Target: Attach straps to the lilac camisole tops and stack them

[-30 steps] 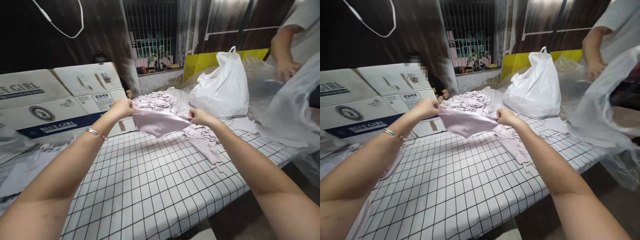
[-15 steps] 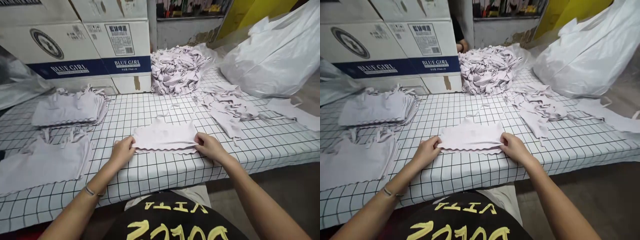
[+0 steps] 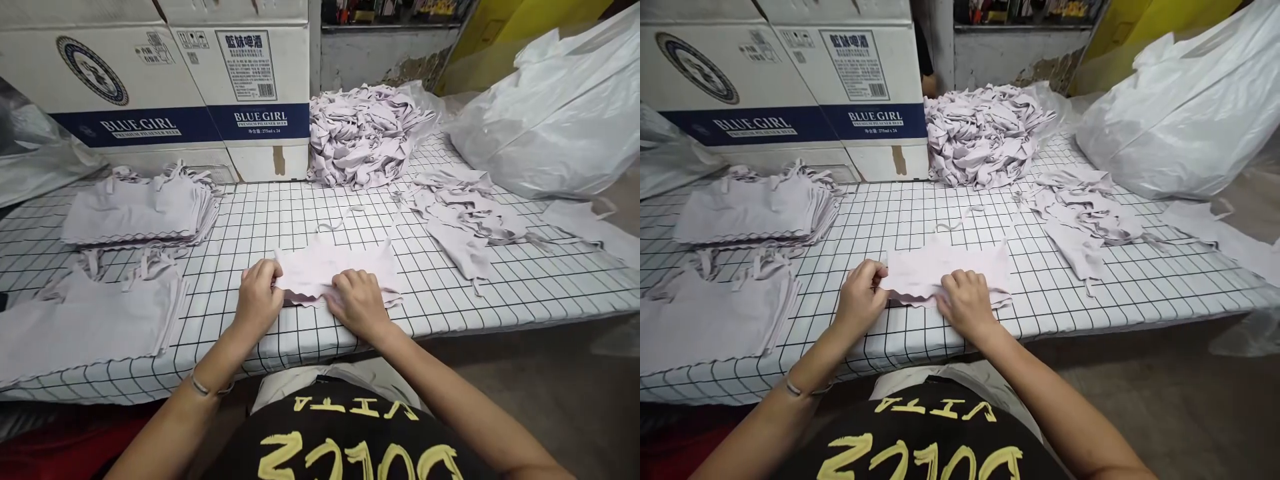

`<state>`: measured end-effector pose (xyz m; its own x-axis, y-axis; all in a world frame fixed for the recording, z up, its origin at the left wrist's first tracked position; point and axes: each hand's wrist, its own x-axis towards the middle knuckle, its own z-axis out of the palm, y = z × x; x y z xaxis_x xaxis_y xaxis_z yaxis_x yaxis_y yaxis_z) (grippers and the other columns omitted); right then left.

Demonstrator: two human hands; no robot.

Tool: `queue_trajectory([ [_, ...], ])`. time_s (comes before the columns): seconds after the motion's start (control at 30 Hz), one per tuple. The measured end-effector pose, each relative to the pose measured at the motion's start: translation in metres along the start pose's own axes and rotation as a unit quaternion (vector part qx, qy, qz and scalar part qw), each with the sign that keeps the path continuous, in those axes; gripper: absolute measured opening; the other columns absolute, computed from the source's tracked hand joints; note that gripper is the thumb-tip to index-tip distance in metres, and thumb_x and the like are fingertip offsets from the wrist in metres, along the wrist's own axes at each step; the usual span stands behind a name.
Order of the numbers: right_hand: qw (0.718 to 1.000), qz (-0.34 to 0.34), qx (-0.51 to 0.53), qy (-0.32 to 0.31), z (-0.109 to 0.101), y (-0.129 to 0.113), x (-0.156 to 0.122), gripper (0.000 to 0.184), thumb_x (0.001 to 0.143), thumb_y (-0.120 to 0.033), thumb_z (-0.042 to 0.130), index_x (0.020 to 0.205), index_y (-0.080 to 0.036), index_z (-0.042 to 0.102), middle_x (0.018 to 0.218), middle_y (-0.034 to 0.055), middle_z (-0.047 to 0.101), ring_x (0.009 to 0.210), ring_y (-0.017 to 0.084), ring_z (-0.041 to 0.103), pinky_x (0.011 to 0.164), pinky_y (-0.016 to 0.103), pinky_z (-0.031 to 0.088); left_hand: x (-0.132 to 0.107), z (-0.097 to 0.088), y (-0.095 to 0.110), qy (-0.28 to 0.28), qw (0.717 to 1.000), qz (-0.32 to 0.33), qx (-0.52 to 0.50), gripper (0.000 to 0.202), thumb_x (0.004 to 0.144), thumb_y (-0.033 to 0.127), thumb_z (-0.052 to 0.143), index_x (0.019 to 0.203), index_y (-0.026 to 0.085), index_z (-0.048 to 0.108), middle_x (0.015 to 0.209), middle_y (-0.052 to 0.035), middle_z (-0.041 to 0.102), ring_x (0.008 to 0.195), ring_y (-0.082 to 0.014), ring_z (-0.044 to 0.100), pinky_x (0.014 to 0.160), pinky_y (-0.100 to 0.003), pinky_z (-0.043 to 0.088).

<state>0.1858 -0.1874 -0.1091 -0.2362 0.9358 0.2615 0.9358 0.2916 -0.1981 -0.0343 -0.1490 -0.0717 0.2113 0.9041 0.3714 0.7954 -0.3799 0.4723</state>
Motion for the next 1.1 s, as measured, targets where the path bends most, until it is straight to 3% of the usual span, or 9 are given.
queue_trajectory([
  [0.07,1.000,0.016,-0.001,0.016,-0.001,0.000,0.002,0.017,0.090,-0.034,0.048,0.102,-0.024,0.056,0.096,0.0110,0.060,0.087,0.029,0.049,0.076,0.042,0.036,0.007,0.000,0.008,0.025,1.000,0.009,-0.012,0.016,0.076,0.007,0.044,0.079,0.023,0.041,0.078,-0.0014,0.056,0.074,-0.0186,0.052,0.075,-0.032,0.040],
  [0.2,0.994,0.037,0.063,0.087,-0.009,-0.016,0.019,0.044,0.083,-0.045,0.056,0.122,-0.028,0.047,0.117,0.0124,0.057,0.102,0.033,0.048,0.083,0.045,0.036,0.027,0.003,0.032,0.042,0.998,0.050,-0.018,0.019,0.073,0.005,0.045,0.077,0.022,0.040,0.075,-0.0003,0.055,0.073,-0.0178,0.053,0.079,-0.033,0.040],
  [0.33,0.988,0.062,0.036,0.133,-0.021,-0.016,0.040,0.036,0.083,-0.034,0.053,0.117,-0.026,0.047,0.118,0.0114,0.057,0.105,0.032,0.048,0.087,0.044,0.034,0.044,-0.005,0.051,0.041,0.992,0.113,0.034,0.023,0.069,0.001,0.044,0.077,0.022,0.041,0.074,-0.0012,0.056,0.076,-0.0190,0.054,0.081,-0.035,0.037],
  [0.47,0.987,0.123,-0.019,0.098,-0.045,0.024,0.040,0.026,0.076,-0.017,0.054,0.102,-0.023,0.052,0.101,0.0103,0.060,0.091,0.029,0.052,0.075,0.038,0.035,0.056,-0.031,0.049,0.034,0.989,0.104,0.100,0.026,0.065,0.000,0.044,0.079,0.022,0.045,0.077,-0.0025,0.057,0.077,-0.0201,0.054,0.082,-0.036,0.036],
  [0.63,0.971,0.238,0.032,0.017,-0.100,0.094,0.051,0.015,0.074,-0.014,0.064,0.076,-0.019,0.051,0.074,0.0032,0.059,0.066,0.016,0.048,0.058,0.028,0.031,0.102,-0.061,0.016,-0.047,0.985,0.007,0.168,0.017,0.068,0.009,0.055,0.079,0.021,0.052,0.081,-0.0037,0.061,0.080,-0.0220,0.055,0.078,-0.035,0.039],
  [0.73,0.956,0.270,0.101,-0.053,-0.133,0.128,0.092,0.020,0.074,-0.020,0.072,0.074,-0.016,0.052,0.066,0.0007,0.053,0.061,0.010,0.046,0.056,0.025,0.031,0.154,-0.069,-0.010,-0.111,0.979,-0.071,0.155,0.017,0.063,0.013,0.063,0.076,0.020,0.055,0.074,-0.0021,0.061,0.076,-0.0216,0.056,0.069,-0.031,0.042],
  [0.83,0.941,0.278,0.167,-0.097,-0.161,0.150,0.156,0.011,0.079,-0.013,0.065,0.078,-0.007,0.056,0.071,0.0022,0.056,0.065,0.006,0.050,0.058,0.023,0.033,0.218,-0.083,-0.020,-0.146,0.977,-0.127,0.090,0.011,0.066,0.014,0.064,0.076,0.013,0.059,0.071,-0.0010,0.059,0.076,-0.0185,0.060,0.069,-0.027,0.043],
  [1.0,0.931,0.291,0.217,-0.042,-0.218,0.156,0.253,0.055,0.085,-0.030,0.027,0.063,0.013,0.051,0.100,0.0143,0.057,0.091,0.009,0.057,0.060,0.028,0.034,0.304,-0.141,0.008,-0.041,0.989,-0.136,0.051,0.022,0.081,0.016,0.056,0.095,-0.001,0.058,0.087,-0.0054,0.058,0.092,-0.0210,0.063,0.073,-0.030,0.040],
  [1.1,0.936,0.278,0.217,-0.009,-0.238,0.151,0.267,0.054,0.084,-0.030,0.026,0.067,0.015,0.052,0.103,0.0138,0.056,0.095,0.011,0.057,0.060,0.030,0.034,0.314,-0.162,0.027,0.002,0.992,-0.113,0.063,0.023,0.079,0.022,0.063,0.092,0.004,0.058,0.086,-0.0053,0.060,0.092,-0.0267,0.063,0.071,-0.033,0.042],
])
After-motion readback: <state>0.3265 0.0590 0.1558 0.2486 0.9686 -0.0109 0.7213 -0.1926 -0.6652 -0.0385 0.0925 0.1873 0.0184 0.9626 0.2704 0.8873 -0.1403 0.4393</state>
